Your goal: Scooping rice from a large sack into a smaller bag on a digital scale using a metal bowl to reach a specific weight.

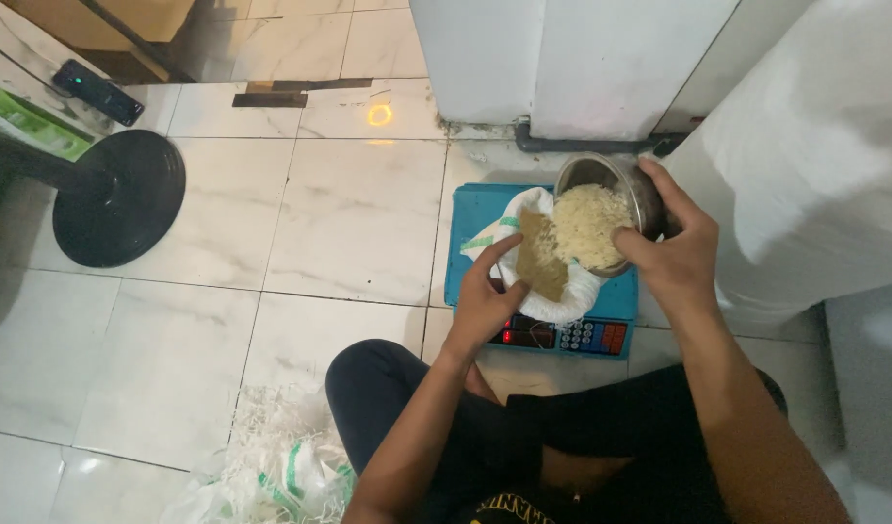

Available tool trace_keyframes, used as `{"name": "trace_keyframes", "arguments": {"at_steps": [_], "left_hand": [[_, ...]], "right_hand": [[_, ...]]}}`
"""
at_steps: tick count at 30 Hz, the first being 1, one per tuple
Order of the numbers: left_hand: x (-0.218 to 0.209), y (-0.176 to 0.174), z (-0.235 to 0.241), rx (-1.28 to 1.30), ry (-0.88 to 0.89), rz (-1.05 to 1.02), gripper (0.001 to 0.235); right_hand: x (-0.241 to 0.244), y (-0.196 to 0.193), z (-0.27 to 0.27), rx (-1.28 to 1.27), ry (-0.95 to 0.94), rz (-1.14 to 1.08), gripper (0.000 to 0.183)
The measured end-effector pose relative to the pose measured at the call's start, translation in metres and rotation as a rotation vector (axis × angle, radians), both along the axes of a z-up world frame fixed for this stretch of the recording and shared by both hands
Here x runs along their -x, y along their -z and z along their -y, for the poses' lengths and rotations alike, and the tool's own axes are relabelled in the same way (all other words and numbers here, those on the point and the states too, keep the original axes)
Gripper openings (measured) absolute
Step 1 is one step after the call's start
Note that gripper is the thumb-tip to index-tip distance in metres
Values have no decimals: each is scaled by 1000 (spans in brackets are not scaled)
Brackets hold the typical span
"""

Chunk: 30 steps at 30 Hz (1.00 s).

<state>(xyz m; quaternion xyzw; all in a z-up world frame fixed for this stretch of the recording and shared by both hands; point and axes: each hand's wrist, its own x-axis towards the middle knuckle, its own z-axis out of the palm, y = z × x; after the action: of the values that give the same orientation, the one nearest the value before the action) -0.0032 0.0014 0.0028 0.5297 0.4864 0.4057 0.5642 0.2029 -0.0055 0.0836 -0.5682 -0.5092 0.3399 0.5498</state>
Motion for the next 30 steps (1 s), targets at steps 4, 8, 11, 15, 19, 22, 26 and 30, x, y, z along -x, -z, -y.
{"name": "trace_keyframes", "arguments": {"at_steps": [4,8,11,15,19,22,26,30], "left_hand": [[2,-2,2,-29,26,24,60],[2,4,0,-39,32,38,59],[2,1,1,-32,27,57,57],[5,2,0,-40,28,58,59],[4,1,1,-45,33,45,60],[4,4,0,-41,26,62,58],[4,0,-1,-28,24,56,57],[2,1,-1,6,4,32,56]], "right_hand": [[3,-7,0,-5,4,0,69],[5,-7,1,-25,0,16,68],[5,-3,-1,-28,-3,22,69],[10,-11,0,-44,-3,34,69],[12,-12,2,-39,-7,56,71],[8,-8,-2,-52,-5,54,68],[7,-5,-2,-65,-14,49,69],[7,-6,-1,-54,-18,52,69]]}}
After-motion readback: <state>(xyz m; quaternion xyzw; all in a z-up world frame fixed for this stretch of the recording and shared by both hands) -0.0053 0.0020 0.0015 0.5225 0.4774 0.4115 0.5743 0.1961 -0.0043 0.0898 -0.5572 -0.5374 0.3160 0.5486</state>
